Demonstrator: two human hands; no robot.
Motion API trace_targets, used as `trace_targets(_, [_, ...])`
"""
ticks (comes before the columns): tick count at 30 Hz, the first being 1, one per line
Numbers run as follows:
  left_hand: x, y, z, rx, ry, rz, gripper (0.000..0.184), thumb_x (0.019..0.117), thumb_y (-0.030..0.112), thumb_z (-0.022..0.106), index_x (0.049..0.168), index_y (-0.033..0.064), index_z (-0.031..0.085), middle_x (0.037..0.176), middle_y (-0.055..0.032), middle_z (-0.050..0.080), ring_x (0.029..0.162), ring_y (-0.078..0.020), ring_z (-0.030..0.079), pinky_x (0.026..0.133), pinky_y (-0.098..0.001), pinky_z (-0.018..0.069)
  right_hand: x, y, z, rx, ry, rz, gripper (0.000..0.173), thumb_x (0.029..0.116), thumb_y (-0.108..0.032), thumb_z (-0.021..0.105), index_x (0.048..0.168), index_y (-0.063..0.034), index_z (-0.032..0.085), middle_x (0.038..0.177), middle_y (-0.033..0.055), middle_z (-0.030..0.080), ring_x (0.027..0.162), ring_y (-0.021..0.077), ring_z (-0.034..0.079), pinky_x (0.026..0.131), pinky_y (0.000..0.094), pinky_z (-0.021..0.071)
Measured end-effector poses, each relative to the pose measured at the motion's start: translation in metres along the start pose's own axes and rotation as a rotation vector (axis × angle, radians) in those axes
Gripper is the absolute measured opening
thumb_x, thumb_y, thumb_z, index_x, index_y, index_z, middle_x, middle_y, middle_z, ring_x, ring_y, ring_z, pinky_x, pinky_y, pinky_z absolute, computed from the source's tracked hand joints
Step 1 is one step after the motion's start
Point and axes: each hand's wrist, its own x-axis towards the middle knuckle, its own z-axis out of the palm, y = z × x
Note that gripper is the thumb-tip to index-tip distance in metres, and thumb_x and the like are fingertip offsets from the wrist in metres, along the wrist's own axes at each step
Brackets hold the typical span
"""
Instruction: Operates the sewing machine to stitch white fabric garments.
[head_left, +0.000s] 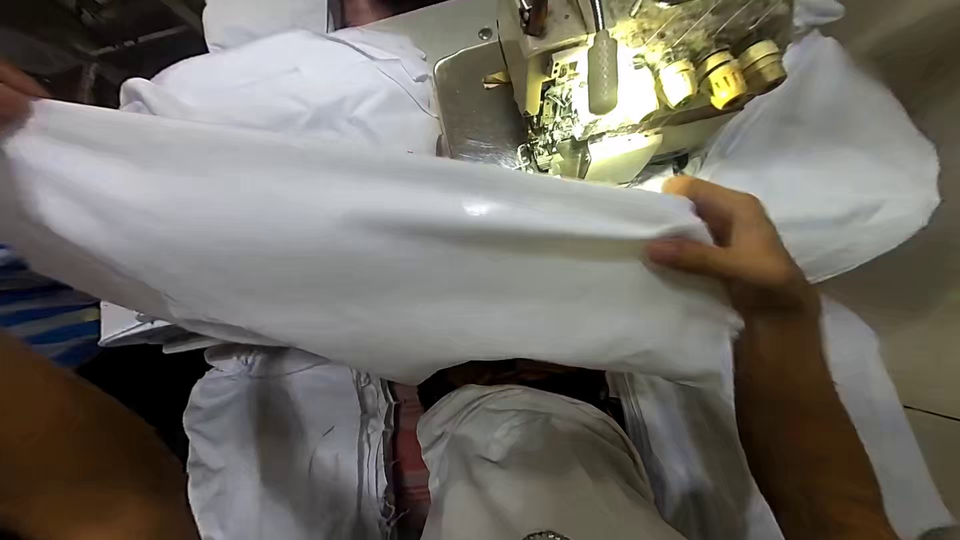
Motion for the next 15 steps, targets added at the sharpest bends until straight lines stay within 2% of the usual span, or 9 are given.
trace_targets(2, [0.064, -0.099, -0.03, 0.215, -0.626, 0.442, 0.02, 0.0941, 0.006, 0.058, 0.112, 0.0015, 0.064, 0.087, -0.0033, 0.063, 0.073, -0.0052, 0.06, 0.064, -0.0226, 0.051, 0.023, 0.015, 0.009, -0.02, 0.007, 0.118, 0.024, 0.0852, -0.022, 0.077, 0.102, -0.0161, 0.061, 0.079, -0.0065, 0.067, 0.065, 0.0006, 0.064, 0.054, 0.0168, 0.0542])
trace_targets(3, [0.062, -0.105, -0.019, 0.394, -0.631, 0.364, 0.024, 0.0902, 0.011, 0.064, 0.114, 0.0057, 0.068, 0.087, -0.0093, 0.065, 0.072, -0.0204, 0.062, 0.061, -0.0412, 0.0524, 0.03, 0.023, 0.016, -0.023, 0.036, 0.166, 0.024, 0.0848, -0.013, 0.076, 0.103, -0.0132, 0.061, 0.077, -0.0022, 0.066, 0.062, 0.0045, 0.063, 0.052, 0.02, 0.0521])
trace_targets(4, [0.051, -0.1, -0.002, 0.518, -0.576, 0.227, 0.023, 0.0893, 0.006, 0.069, 0.112, 0.0025, 0.071, 0.091, -0.0237, 0.068, 0.08, -0.0433, 0.065, 0.07, -0.0665, 0.0506, 0.036, 0.03, 0.024, -0.031, 0.059, 0.191, 0.026, 0.0847, -0.009, 0.077, 0.105, -0.0119, 0.061, 0.078, 0.0003, 0.065, 0.062, 0.0068, 0.061, 0.051, 0.0218, 0.0503])
trace_targets(5, [0.038, -0.084, 0.018, 0.586, -0.481, 0.129, 0.022, 0.0897, 0.0, 0.07, 0.111, -0.0038, 0.072, 0.1, -0.0373, 0.066, 0.093, -0.0615, 0.061, 0.079, -0.0827, 0.0417, 0.04, 0.037, 0.03, -0.023, 0.064, 0.199, 0.03, 0.0837, -0.008, 0.078, 0.107, -0.0119, 0.061, 0.08, 0.0013, 0.064, 0.063, 0.0074, 0.06, 0.052, 0.0221, 0.0498])
trace_targets(6, [0.024, -0.059, 0.039, 0.609, -0.388, 0.104, 0.025, 0.091, 0.001, 0.068, 0.114, -0.0075, 0.069, 0.111, -0.0447, 0.06, 0.104, -0.0705, 0.054, 0.084, -0.0892, 0.0343, 0.044, 0.041, 0.034, 0.008, 0.062, 0.195, 0.032, 0.0822, -0.008, 0.079, 0.107, -0.012, 0.06, 0.081, 0.0016, 0.063, 0.063, 0.0074, 0.059, 0.052, 0.0214, 0.0486])
trace_targets(8, [-0.003, 0.003, 0.085, 0.501, -0.303, 0.24, 0.033, 0.0967, 0.01, 0.061, 0.125, -0.0074, 0.062, 0.125, -0.0423, 0.055, 0.118, -0.0661, 0.05, 0.093, -0.0838, 0.0354, 0.047, 0.045, 0.036, 0.089, 0.048, 0.172, 0.033, 0.0809, -0.008, 0.079, 0.105, -0.013, 0.057, 0.077, -0.0002, 0.057, 0.06, 0.006, 0.053, 0.049, 0.0184, 0.044])
trace_targets(10, [-0.033, 0.061, 0.139, 0.293, -0.333, 0.455, 0.034, 0.1029, 0.02, 0.054, 0.13, -0.0005, 0.061, 0.13, -0.0272, 0.06, 0.123, -0.0446, 0.057, 0.1, -0.0636, 0.0458, 0.045, 0.044, 0.036, 0.132, 0.051, 0.169, 0.031, 0.0805, -0.005, 0.078, 0.102, -0.0137, 0.057, 0.07, -0.0017, 0.051, 0.053, 0.0056, 0.046, 0.046, 0.0177, 0.0383])
trace_targets(12, [-0.061, 0.1, 0.197, 0.017, -0.386, 0.693, 0.03, 0.1033, 0.017, 0.053, 0.126, 0.0023, 0.065, 0.132, -0.0176, 0.062, 0.128, -0.0301, 0.056, 0.109, -0.0474, 0.0461, 0.044, 0.045, 0.032, 0.108, 0.059, 0.164, 0.028, 0.081, -0.006, 0.077, 0.103, -0.013, 0.061, 0.067, -0.0018, 0.05, 0.051, 0.0062, 0.045, 0.044, 0.0182, 0.0385])
trace_targets(15, [-0.1, 0.117, 0.265, -0.001, -0.386, 0.953, 0.034, 0.1017, 0.018, 0.054, 0.132, 0.0116, 0.068, 0.14, -0.01, 0.062, 0.137, -0.0278, 0.052, 0.115, -0.0481, 0.0393, 0.041, 0.052, 0.03, 0.011, 0.087, 0.157, 0.021, 0.0848, -0.007, 0.075, 0.103, -0.0114, 0.067, 0.064, -0.0024, 0.048, 0.048, 0.007, 0.041, 0.042, 0.0188, 0.0343])
